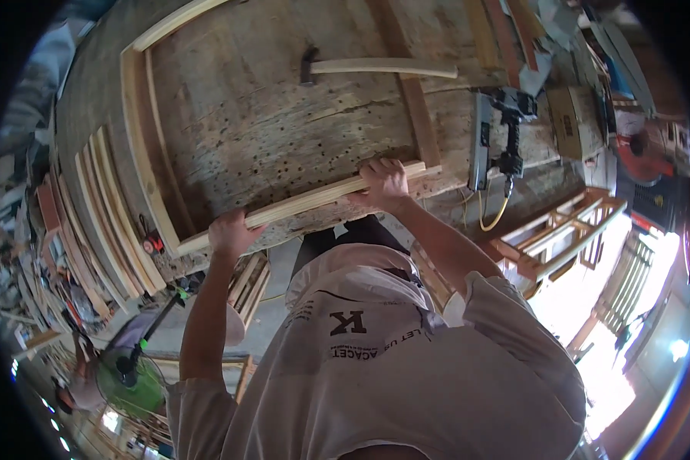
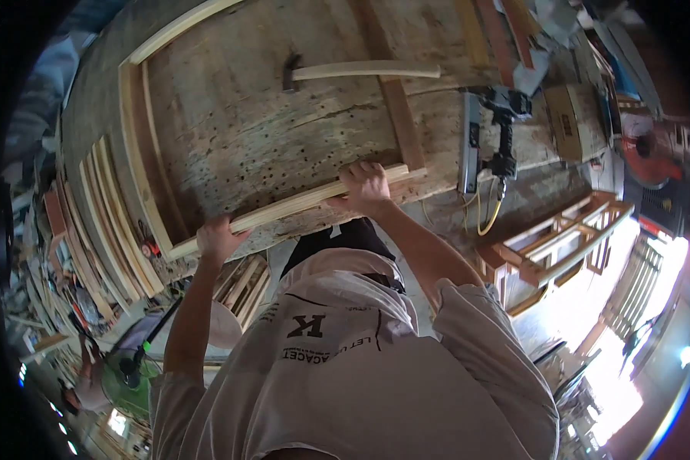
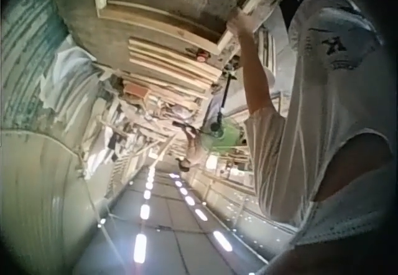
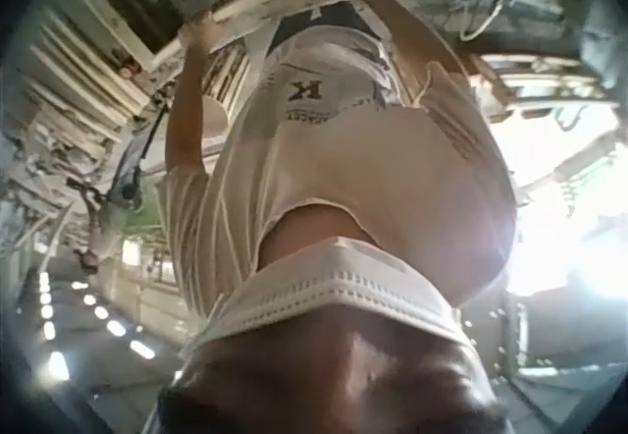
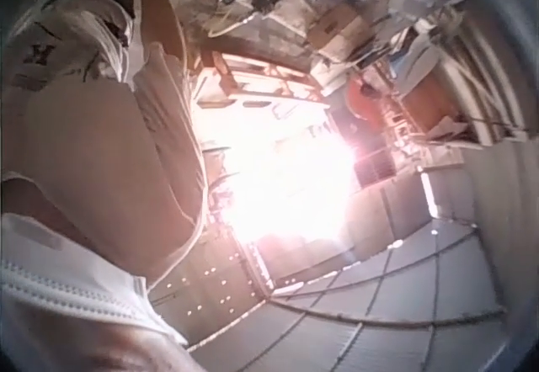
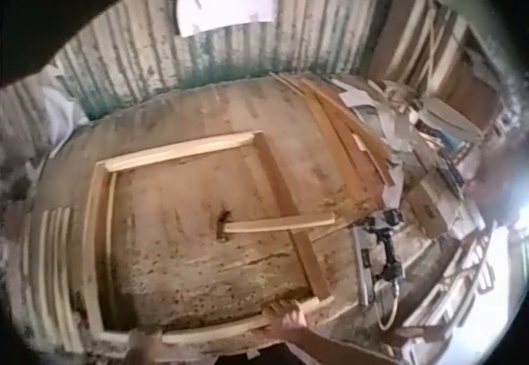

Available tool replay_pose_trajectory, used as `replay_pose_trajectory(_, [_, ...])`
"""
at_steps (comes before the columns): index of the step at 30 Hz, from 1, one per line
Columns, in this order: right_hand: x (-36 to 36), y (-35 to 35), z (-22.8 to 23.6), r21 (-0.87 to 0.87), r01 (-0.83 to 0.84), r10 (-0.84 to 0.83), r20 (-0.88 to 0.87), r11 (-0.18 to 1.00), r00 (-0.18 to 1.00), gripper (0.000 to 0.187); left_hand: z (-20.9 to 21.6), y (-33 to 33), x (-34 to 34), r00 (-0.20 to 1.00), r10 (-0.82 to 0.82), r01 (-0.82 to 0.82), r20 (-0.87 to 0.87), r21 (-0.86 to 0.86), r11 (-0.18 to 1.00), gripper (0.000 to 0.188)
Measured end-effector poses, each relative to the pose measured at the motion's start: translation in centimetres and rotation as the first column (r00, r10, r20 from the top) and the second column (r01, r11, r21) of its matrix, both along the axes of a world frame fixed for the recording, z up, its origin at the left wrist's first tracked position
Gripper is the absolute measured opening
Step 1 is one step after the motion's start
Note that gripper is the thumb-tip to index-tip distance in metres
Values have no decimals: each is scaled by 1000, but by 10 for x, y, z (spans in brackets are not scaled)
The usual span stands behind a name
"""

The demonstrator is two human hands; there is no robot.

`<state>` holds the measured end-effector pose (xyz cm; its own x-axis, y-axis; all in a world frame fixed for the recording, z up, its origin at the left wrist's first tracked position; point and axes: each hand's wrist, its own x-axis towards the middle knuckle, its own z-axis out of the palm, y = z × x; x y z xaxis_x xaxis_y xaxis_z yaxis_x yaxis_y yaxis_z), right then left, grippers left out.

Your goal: Assembling a wooden furniture frame by cutting planks to size on a sliding table saw, measuring with a tape measure, and fastening them together using a hammer and a pneumatic nail gun.

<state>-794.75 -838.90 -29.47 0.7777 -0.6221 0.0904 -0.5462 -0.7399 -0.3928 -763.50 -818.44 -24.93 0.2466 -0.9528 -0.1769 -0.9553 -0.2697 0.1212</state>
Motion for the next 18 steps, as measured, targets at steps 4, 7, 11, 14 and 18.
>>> replay_pose_trajectory(4, [12, 0, -2, 160, 7, 0, -40, 987, 999, 53, 2, 15, 7, 999, 31, -29, -41, 52, 998, 48])
replay_pose_trajectory(7, [15, -70, -9, 242, 68, 4, -285, 968, 959, 52, 9, 9, 3, 986, 141, -107, -91, 306, 946, 48])
replay_pose_trajectory(11, [56, -207, 24, -335, -44, -4, -142, 941, 990, 60, 16, -1, 1, 990, 108, -82, -89, 260, 962, 48])
replay_pose_trajectory(14, [84, -244, 4, -141, -169, 99, -405, 975, 909, 52, -3, 4, -3, 995, -95, 94, -6, -81, 992, 43])
replay_pose_trajectory(18, [127, -186, 29, 594, 257, 70, -471, 762, 880, 48, 10, -6, -11, 991, 33, -4, -132, 220, 976, 37])
